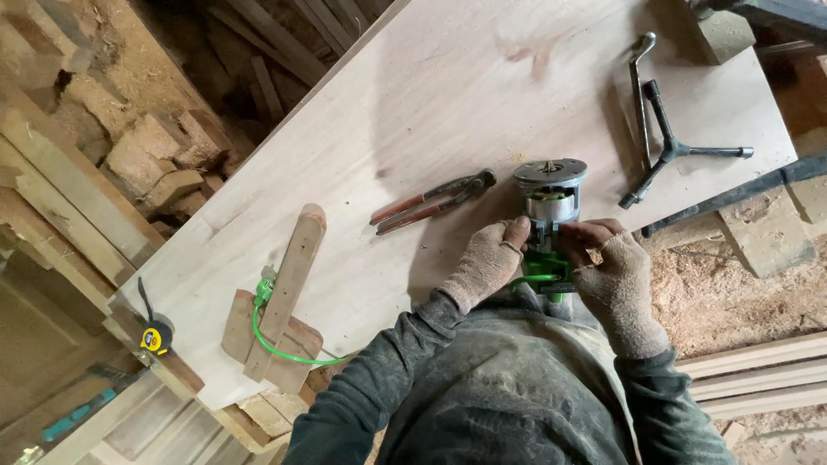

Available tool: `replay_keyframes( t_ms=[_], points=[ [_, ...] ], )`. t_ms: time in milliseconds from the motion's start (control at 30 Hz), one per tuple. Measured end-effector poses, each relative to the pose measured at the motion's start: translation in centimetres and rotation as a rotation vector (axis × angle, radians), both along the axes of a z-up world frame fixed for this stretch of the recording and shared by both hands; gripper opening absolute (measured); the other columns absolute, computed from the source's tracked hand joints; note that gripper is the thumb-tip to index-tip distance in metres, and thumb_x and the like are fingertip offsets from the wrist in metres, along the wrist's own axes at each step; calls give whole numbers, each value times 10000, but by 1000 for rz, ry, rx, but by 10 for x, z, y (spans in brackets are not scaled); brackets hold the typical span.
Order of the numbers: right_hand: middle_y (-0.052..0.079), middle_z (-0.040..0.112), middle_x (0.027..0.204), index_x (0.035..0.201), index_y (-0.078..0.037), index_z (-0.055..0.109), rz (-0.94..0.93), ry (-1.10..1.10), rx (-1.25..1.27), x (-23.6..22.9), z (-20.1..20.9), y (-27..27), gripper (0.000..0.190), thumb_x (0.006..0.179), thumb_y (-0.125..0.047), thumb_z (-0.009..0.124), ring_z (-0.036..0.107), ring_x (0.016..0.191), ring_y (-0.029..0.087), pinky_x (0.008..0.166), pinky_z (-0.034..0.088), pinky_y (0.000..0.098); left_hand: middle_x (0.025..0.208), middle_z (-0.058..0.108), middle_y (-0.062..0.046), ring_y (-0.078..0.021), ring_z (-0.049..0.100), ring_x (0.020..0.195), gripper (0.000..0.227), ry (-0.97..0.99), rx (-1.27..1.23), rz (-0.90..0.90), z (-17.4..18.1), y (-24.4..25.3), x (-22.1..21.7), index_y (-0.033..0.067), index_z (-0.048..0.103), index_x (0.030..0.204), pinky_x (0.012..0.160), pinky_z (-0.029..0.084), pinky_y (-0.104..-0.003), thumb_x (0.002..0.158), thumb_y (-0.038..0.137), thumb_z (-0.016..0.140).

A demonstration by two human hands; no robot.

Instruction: The person adjusts a green handheld woodworking router on a workbench using a hex key and their hands. They loosen and tighten the tool's components, remove and reinsert a small metal part, and make fine adjustments to the router's settings.

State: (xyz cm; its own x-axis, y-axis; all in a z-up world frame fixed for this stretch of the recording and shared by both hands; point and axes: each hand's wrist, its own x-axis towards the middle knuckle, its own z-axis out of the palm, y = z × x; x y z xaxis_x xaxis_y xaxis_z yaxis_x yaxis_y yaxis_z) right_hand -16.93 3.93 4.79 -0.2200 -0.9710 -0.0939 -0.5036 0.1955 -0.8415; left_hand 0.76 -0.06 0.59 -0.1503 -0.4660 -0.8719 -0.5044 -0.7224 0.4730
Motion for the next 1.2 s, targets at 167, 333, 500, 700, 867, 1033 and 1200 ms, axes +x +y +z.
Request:
replay_keyframes(
  t_ms=[167, 333, 500, 700, 867, 1033, 1200],
  points=[
    [70, 724, 925, 1060, -174, 804, 46, 83, -93, -5, -6, 0, 143, 945, -95, 836, 695, 825, 302, 823, 552, 395, 962, 764, -147, -349, 710, 1088, 632, 0, 5, -12, -3, 1, 1, 83, 750, 969, 947, 581, -498, 999, 663, 500],
    [41, 718, 918, 1026, -192, 780, 83, 221, -63, -10, -28, 12, 99, 953, -182, 846, 711, 812, 281, 779, 573, 387, 957, 764, -142, -331, 713, 1082, 621, -14, 1, -3, 1, -2, 4, 92, 751, 954, 951, 577, -483, 995, 663, 511],
    [127, 696, 906, 1014, -98, 686, 144, 196, 55, -5, -23, 6, 117, 950, -119, 782, 709, 831, 390, 738, 583, 504, 985, 760, -178, -366, 710, 1076, 658, 15, 10, -5, -6, 0, 5, 63, 750, 994, 911, 609, -492, 1003, 668, 489],
    [109, 718, 959, 1058, -144, 745, 182, 268, -73, -2, -15, 0, 96, 962, -132, 746, 722, 837, 386, 692, 597, 468, 1122, 721, -249, -434, 623, 1230, 707, -11, 6, -50, 5, -3, 8, 19, 718, 1114, 1060, 520, -563, 995, 675, 483],
    [117, 730, 1001, 1090, -153, 764, 232, 355, -134, -7, -24, 7, 161, 934, -115, 751, 728, 851, 383, 684, 607, 477, 1007, 759, -157, -369, 671, 1174, 669, -29, 7, -65, -10, 3, 9, 102, 752, 1037, 1061, 518, -527, 991, 708, 470],
    [94, 723, 980, 1067, -182, 759, 272, 384, -70, -6, -31, 8, 156, 913, -164, 743, 725, 825, 388, 681, 615, 491, 1035, 760, -181, -390, 648, 1218, 701, -24, -14, -65, -4, 1, 12, 72, 742, 1059, 1084, 496, -537, 991, 710, 459],
    [104, 708, 991, 1073, -162, 728, 268, 321, -96, -5, -38, 6, 174, 902, -143, 751, 720, 810, 400, 666, 609, 506, 1212, 703, -263, -465, 559, 1311, 775, 15, -36, -90, 1, -3, 13, 5, 710, 1196, 1154, 424, -564, 997, 706, 447]
  ],
)
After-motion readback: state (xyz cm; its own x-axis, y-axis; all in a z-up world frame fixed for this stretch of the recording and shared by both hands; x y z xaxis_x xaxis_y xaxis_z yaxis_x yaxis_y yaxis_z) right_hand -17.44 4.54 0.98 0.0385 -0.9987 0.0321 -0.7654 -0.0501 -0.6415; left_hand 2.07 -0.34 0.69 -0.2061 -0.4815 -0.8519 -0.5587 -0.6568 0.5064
